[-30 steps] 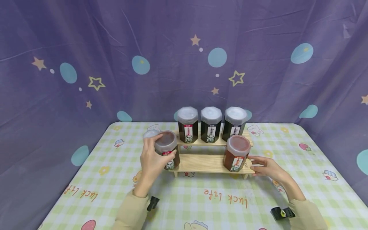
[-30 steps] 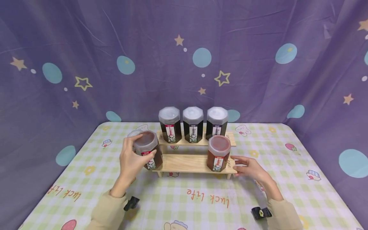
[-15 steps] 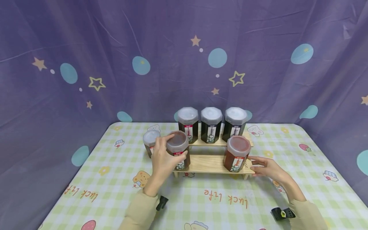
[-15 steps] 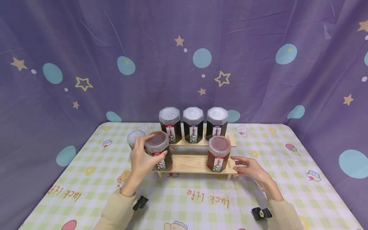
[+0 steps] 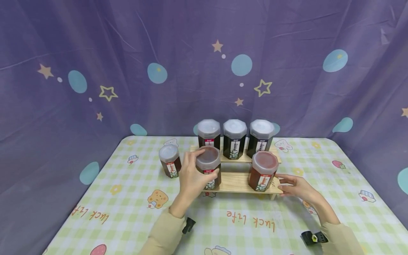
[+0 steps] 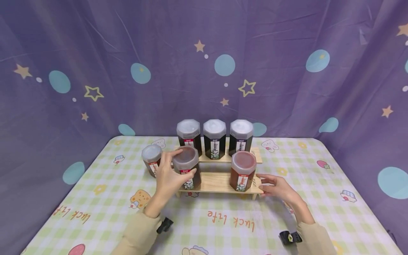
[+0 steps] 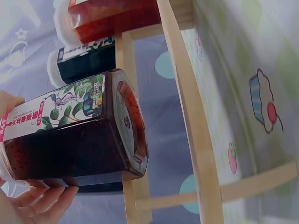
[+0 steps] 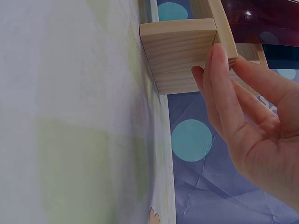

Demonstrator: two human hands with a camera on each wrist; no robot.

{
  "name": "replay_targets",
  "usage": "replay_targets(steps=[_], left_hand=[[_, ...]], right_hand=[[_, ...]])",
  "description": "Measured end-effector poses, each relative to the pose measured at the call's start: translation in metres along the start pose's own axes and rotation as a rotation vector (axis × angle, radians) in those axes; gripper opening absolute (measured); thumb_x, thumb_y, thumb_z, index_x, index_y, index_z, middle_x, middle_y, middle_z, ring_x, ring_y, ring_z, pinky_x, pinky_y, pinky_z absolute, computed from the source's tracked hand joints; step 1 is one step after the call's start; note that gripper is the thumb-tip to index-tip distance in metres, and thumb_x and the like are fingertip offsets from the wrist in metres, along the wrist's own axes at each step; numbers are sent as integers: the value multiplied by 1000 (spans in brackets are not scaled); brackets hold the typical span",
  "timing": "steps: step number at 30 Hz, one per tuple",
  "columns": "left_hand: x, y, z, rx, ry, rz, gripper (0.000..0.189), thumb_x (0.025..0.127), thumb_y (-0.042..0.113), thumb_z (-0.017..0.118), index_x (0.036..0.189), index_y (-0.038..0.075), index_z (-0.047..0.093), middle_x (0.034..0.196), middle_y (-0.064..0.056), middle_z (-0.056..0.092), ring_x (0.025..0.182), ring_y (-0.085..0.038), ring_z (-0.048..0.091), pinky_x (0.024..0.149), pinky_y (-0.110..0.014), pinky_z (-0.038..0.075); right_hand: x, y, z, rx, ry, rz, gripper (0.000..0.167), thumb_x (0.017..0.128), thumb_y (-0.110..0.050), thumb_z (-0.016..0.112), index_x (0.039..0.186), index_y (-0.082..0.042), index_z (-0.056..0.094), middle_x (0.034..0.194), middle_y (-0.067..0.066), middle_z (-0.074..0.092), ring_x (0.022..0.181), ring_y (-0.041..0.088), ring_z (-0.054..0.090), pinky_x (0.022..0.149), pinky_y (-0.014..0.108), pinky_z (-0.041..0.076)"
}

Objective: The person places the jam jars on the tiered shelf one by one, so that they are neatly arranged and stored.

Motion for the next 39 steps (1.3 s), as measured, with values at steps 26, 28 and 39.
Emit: replay_targets(steps=[26, 28, 39], left_hand=[[-6, 23, 44, 7, -67, 12, 66, 54, 31, 81, 111, 14, 52, 98, -5, 46, 87, -21, 51, 70, -36, 42], [-7, 24, 48, 5, -83, 5, 66, 54, 31, 81, 111, 14, 52, 99, -6, 46, 86, -21, 51, 66, -34, 44], [-9, 32, 62, 19, -96, 43, 66, 55, 32, 80, 111, 13, 53, 96, -5, 45, 84, -19, 51, 64, -31, 47]], right_hand=[[1, 1, 0, 9, -5, 2, 57, 87, -8, 54, 131, 15, 27, 121, 40, 35, 86, 10, 59, 73, 38, 50], [1, 1, 0, 7, -5, 1, 57, 87, -9, 54, 131, 15, 27, 121, 40, 35, 86, 10, 60, 73, 38, 50], [0, 0, 0, 4, -2, 1, 57, 87, -9, 55, 131, 15, 27, 121, 40, 36, 85, 12, 60, 73, 38, 50]])
Point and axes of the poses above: each hand's wrist, its own x-axis towards the middle knuckle, its own z-axis out of the palm, y = z × x, the point moved 9 cm from there along x, towards the middle knuckle
